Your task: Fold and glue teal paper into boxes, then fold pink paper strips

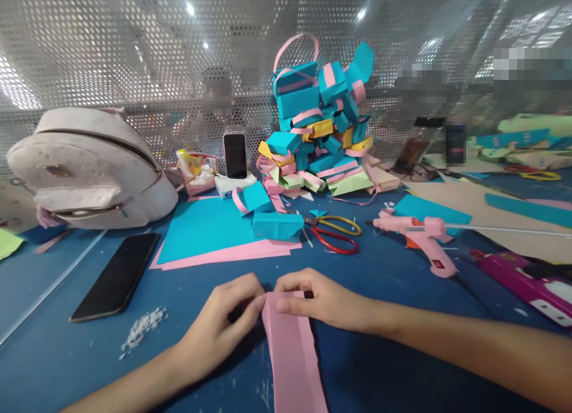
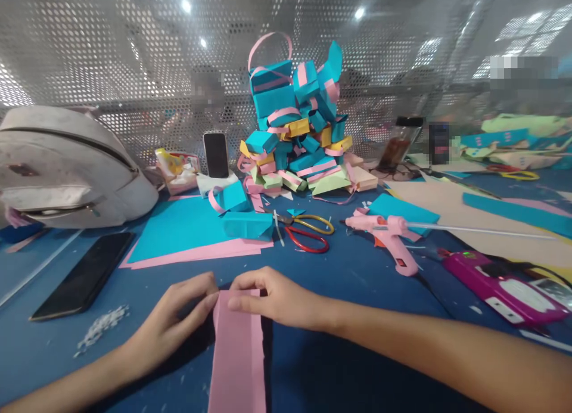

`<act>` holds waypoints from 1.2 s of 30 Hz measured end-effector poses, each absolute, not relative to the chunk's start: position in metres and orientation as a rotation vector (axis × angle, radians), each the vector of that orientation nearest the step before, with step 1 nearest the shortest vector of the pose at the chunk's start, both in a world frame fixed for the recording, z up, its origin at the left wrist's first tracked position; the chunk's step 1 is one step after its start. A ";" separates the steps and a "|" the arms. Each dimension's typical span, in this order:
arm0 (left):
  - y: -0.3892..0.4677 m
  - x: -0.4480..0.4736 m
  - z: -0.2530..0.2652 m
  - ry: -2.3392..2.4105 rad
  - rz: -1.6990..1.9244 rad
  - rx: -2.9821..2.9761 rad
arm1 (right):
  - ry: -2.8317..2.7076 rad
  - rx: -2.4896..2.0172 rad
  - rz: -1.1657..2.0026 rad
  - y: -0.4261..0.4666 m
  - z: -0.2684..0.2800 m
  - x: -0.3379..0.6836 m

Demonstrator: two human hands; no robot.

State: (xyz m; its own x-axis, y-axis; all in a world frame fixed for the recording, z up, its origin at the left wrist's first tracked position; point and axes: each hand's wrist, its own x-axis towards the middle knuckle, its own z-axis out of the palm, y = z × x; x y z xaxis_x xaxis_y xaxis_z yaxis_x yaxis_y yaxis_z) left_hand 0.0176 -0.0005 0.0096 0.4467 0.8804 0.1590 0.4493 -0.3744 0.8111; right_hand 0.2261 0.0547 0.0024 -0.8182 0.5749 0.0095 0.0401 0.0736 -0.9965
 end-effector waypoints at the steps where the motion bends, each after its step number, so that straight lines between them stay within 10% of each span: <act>1: 0.000 0.018 0.011 1.111 0.775 1.938 | -1.941 -0.620 1.808 0.054 0.003 0.226; 36: 0.009 0.011 0.006 0.999 0.650 1.622 | -1.899 -0.626 1.844 0.057 -0.004 0.227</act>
